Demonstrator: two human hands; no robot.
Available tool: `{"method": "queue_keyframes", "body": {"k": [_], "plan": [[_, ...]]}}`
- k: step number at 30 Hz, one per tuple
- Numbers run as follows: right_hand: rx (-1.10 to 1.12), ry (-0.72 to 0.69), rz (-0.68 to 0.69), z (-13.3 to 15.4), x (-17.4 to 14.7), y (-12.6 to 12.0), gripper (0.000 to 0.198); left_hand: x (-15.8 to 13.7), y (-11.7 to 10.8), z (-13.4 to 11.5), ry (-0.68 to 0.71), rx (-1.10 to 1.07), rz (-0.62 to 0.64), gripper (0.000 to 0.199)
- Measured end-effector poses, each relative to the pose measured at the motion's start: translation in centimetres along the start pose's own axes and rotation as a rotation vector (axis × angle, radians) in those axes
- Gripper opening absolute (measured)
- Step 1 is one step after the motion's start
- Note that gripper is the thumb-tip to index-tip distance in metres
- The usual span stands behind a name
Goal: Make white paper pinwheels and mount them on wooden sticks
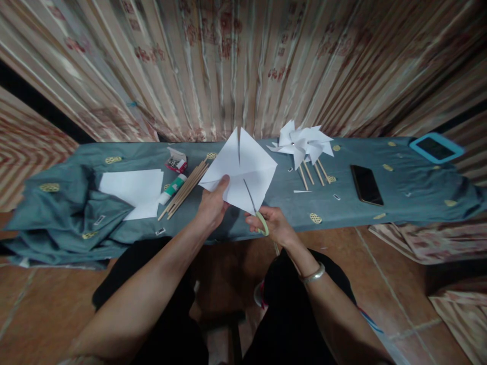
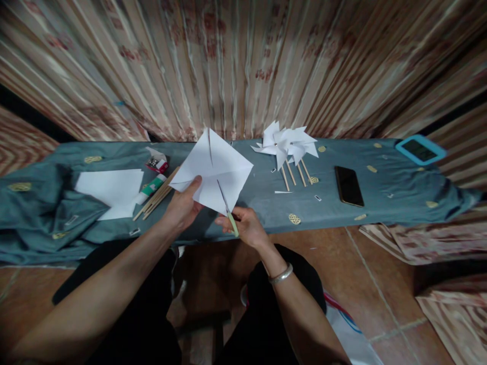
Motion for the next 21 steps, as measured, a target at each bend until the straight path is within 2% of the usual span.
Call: {"method": "queue_keyframes", "body": {"k": [7,11,17,19,21], "plan": [[-0.052,0.015,0.074,-0.1,-0.3,0.0,0.048,0.3,-0.2,-0.3,0.034,0.012,0.003,0.024],[-0.071,0.0,0.152,0.3,-0.5,-0.6,0.046,1.0,-0.8,-1.1,0.066,0.023,0.028,0.033],[-0.075,0.082,0.289,1.2,-1.7,-3.2,0.047,1.6,-1.8,-2.8,0.13,0.028,0.032,0.034],[-0.09,0.095,0.293,1.6,-1.9,-4.2,0.048,1.6,-2.2,-3.1,0.133,0.05,0.028,0.033],[-0.105,0.043,0.232,2.0,-1.9,-5.1,0.048,1.5,-2.4,-3.2,0.147,0.073,0.013,0.029]]}}
Point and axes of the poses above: each hand's wrist, its own x-axis towards the middle knuckle, its own y-axis out of the palm, z = x × y, the point moved 3 cm from there along x, towards the middle knuckle, and after that the axes turned 14 degrees about -y, right-handed, at the moved point
